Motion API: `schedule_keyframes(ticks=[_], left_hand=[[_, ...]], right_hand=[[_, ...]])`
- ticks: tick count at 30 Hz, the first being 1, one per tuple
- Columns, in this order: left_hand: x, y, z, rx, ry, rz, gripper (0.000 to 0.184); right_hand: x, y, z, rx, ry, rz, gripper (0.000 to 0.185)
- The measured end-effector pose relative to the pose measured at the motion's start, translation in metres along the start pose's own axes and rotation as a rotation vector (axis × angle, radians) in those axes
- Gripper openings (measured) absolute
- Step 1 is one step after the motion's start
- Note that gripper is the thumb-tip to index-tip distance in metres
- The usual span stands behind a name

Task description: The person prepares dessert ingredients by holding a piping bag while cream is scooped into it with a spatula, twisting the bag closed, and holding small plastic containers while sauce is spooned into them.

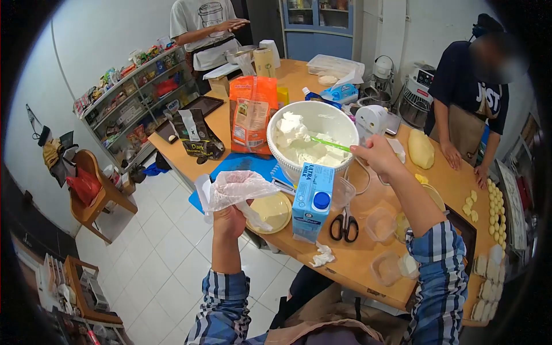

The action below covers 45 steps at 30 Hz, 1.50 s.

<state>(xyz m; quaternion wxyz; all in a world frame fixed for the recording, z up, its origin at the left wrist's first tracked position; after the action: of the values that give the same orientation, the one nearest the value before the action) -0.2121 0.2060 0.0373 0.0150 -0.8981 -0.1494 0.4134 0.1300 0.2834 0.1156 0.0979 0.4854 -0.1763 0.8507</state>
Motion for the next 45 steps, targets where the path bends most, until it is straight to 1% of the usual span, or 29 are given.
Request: schedule_keyframes(ticks=[6,9,12,14,17,18,21,24,27,29,33,35,38,41,44,45], left_hand=[[-0.006,0.002,-0.009,-0.005,-0.032,0.0,0.056],[-0.01,0.001,-0.014,-0.023,-0.035,-0.007,0.051],[-0.01,-0.001,-0.015,-0.011,-0.03,-0.013,0.046],[-0.012,0.0,-0.017,-0.011,-0.054,-0.006,0.046],[-0.006,-0.007,-0.014,0.015,0.024,0.017,0.038],[-0.005,-0.01,-0.017,0.026,0.033,0.027,0.038],[-0.002,-0.017,-0.024,0.065,0.049,0.041,0.042],[0.008,-0.027,-0.024,0.115,0.043,0.051,0.049],[0.015,-0.032,-0.03,0.152,0.032,0.068,0.057],[0.018,-0.031,-0.032,0.174,0.021,0.058,0.062],[0.018,-0.026,-0.037,0.081,0.009,0.066,0.068],[0.019,-0.024,-0.035,0.067,0.0,0.071,0.069],[0.019,-0.023,-0.024,0.117,0.031,0.079,0.064],[0.009,-0.018,-0.022,0.092,0.026,0.052,0.065],[0.002,-0.016,-0.018,0.016,-0.036,0.061,0.071],[0.0,-0.015,-0.017,0.02,-0.036,0.053,0.071]], right_hand=[[0.006,0.009,0.012,0.018,0.024,-0.022,0.037],[0.017,0.018,0.021,-0.024,0.079,0.032,0.035],[0.035,0.021,0.022,-0.131,0.392,0.358,0.035],[0.051,0.028,0.015,-0.118,0.513,0.399,0.035],[0.067,0.034,-0.004,-0.104,0.656,0.429,0.037],[0.069,0.034,-0.009,-0.098,0.696,0.435,0.038],[0.072,0.037,-0.015,-0.029,0.686,0.321,0.038],[0.064,0.036,-0.012,-0.052,0.585,0.282,0.041],[0.056,0.034,-0.01,-0.068,0.463,0.198,0.043],[0.042,0.025,-0.015,-0.08,0.391,0.188,0.045],[0.028,0.017,-0.019,-0.021,0.264,0.148,0.045],[0.017,0.012,-0.022,-0.031,0.202,0.136,0.044],[0.011,0.015,-0.02,-0.063,0.096,0.14,0.042],[0.014,0.028,-0.014,-0.093,0.043,0.128,0.04],[0.016,0.035,-0.008,-0.109,0.003,0.138,0.038],[0.014,0.037,-0.007,-0.111,-0.013,0.145,0.038]])
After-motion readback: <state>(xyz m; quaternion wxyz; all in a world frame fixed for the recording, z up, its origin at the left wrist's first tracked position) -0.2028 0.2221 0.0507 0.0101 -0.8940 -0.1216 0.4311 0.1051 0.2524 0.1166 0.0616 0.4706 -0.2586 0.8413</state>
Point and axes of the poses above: each hand's wrist, its own y-axis away from the middle knuckle, its own z-axis out of the back of the hand, x = y × z, the point moved 4 cm from there along -y, towards the middle knuckle, and after that the axes turned 15 degrees about -x, right-handed, at the moved point
